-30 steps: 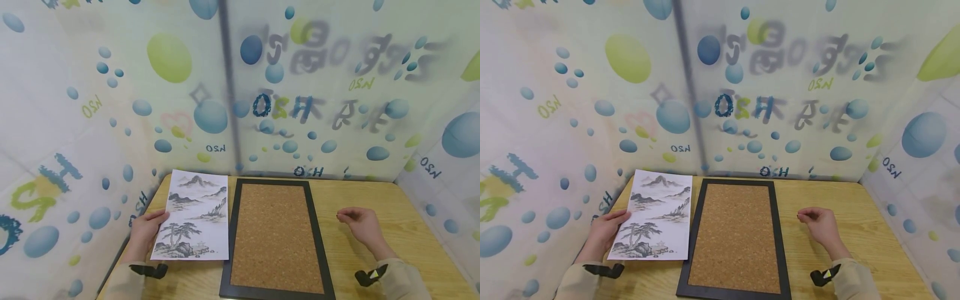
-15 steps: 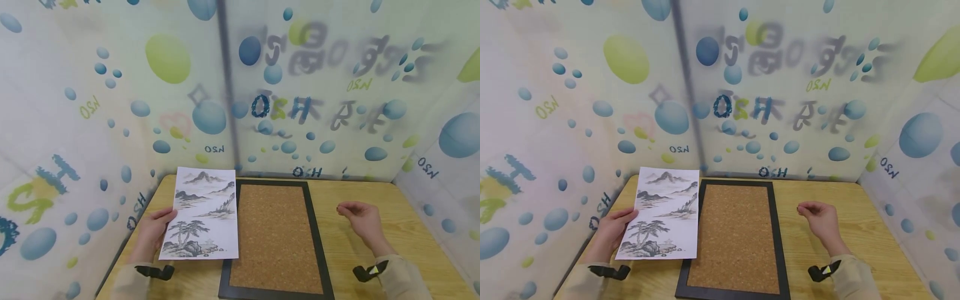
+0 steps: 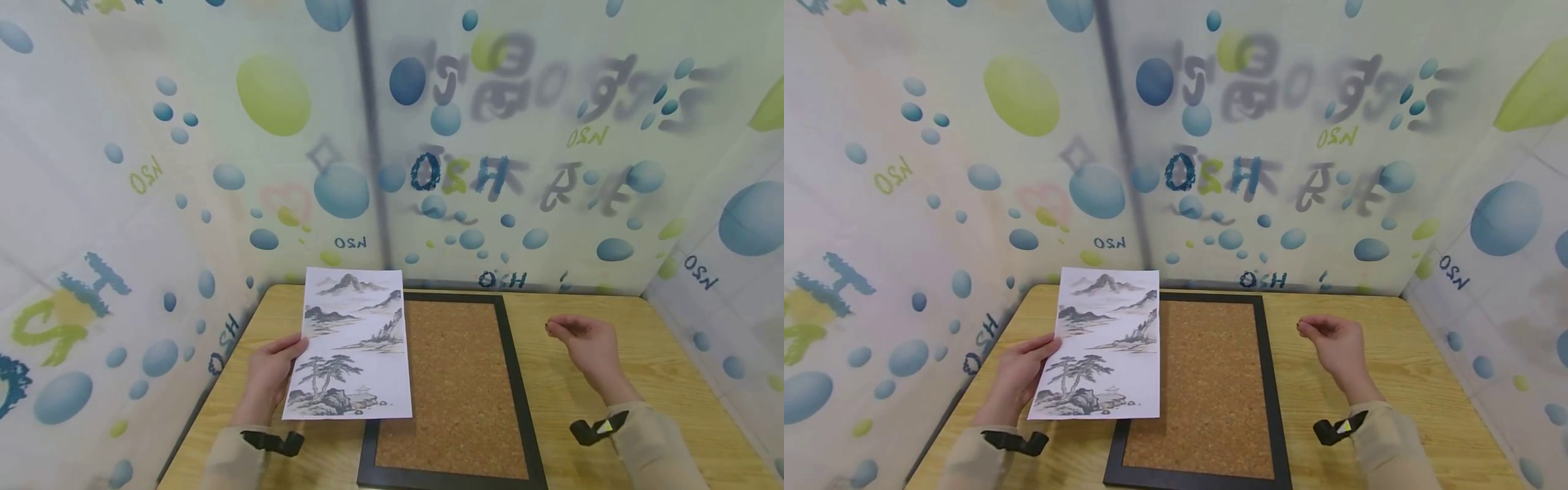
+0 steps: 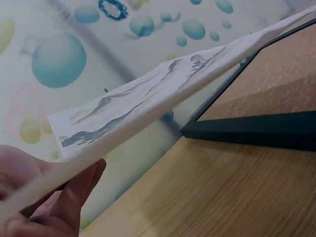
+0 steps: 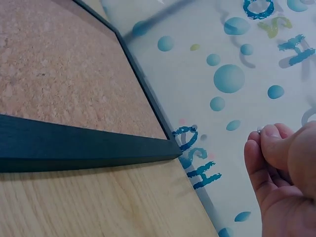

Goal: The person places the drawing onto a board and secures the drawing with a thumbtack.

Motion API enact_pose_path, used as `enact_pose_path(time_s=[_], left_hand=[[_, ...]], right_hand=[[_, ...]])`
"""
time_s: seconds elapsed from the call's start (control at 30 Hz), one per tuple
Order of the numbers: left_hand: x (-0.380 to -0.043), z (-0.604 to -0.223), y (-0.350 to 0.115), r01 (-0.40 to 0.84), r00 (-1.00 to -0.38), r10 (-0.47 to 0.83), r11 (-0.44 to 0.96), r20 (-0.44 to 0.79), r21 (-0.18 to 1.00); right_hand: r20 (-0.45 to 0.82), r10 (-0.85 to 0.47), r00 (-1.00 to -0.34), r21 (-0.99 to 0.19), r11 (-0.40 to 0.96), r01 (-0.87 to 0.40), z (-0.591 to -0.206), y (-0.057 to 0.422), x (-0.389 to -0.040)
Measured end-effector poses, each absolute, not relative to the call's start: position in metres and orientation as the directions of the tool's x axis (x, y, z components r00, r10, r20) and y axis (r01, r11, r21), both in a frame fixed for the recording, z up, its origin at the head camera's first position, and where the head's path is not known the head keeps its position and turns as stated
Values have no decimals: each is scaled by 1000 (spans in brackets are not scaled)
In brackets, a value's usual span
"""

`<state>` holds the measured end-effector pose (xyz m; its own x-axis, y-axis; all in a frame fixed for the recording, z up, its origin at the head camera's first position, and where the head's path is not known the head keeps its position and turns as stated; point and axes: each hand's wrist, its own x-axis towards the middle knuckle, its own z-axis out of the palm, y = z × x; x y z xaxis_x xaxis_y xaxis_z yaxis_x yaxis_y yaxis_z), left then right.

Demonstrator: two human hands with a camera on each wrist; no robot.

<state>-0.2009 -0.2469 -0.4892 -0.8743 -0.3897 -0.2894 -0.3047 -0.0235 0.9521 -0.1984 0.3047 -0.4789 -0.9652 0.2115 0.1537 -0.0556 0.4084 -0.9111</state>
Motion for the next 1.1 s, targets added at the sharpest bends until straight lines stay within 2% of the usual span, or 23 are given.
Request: enact_pose_path(time_s=[0.27, 0.57, 1.1], left_hand=[[-206, -489, -225, -278, -893, -356, -46, -276, 959], [-212, -488, -191, -236, -910, -330, -85, -251, 968], [-203, -505, -132, -208, -925, -299, -119, -235, 971]], right_hand=[[190, 203, -961, -908, 409, -93, -473, 300, -206], [216, 191, -958, -932, 334, -144, -463, 289, -215], [212, 178, -961, -937, 316, -148, -454, 274, -234]])
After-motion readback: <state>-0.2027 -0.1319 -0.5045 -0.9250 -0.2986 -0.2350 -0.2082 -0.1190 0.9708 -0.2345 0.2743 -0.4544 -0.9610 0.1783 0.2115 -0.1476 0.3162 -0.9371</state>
